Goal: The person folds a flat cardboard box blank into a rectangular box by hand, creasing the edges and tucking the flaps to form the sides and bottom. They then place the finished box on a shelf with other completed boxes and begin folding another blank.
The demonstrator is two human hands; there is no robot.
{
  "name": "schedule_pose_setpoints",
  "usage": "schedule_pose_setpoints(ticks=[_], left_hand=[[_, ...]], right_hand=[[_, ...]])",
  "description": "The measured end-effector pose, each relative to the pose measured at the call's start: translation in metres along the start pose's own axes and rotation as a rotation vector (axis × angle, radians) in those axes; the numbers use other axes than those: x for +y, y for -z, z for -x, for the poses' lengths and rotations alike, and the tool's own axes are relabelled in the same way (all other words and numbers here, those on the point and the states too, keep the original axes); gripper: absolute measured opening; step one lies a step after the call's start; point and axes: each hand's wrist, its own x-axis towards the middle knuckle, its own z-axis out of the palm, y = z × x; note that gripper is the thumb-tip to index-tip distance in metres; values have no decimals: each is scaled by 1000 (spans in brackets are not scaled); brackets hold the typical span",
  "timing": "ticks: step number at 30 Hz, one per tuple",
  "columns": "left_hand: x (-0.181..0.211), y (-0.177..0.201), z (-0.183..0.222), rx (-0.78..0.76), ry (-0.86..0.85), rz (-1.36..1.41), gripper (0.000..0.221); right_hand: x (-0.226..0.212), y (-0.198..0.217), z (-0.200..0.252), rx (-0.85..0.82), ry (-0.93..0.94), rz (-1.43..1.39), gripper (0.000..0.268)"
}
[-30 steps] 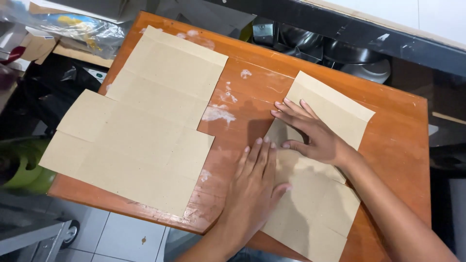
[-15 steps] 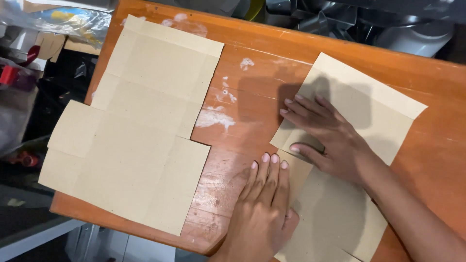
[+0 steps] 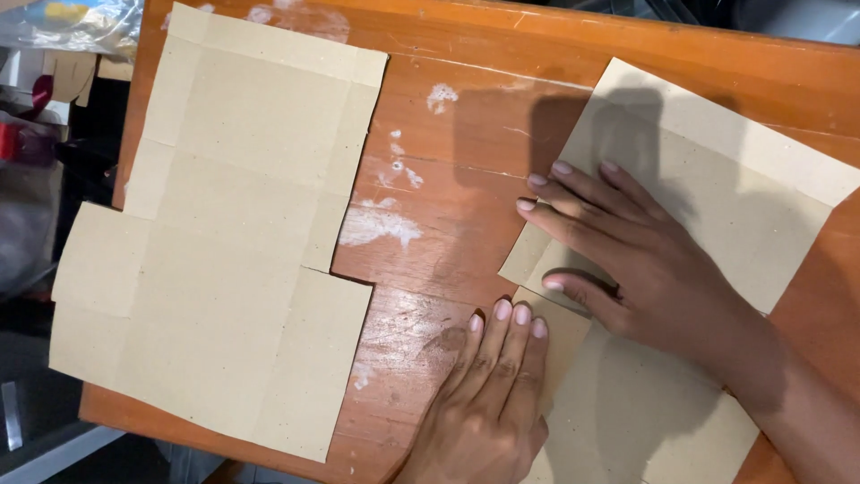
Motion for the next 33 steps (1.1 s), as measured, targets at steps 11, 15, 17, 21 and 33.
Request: schedule_pose_setpoints(ticks=[11, 15, 17, 21, 33], left_hand=[[-3, 10, -5, -29, -13, 32, 53], [-2, 12, -7, -9, -10, 40, 49], [-4, 13, -5, -45, -15, 39, 51], [-4, 14, -7, -79, -11, 64, 56], [1, 19, -8, 2, 4, 106, 47]], right_hand=[[0, -1, -2, -18, -10, 53, 59], [1, -3, 0, -27, -25, 46, 59], [1, -3, 1, -25, -19, 43, 59], [3, -5, 2, -17, -14, 54, 60], [1, -7, 13, 172, 300, 126, 24]])
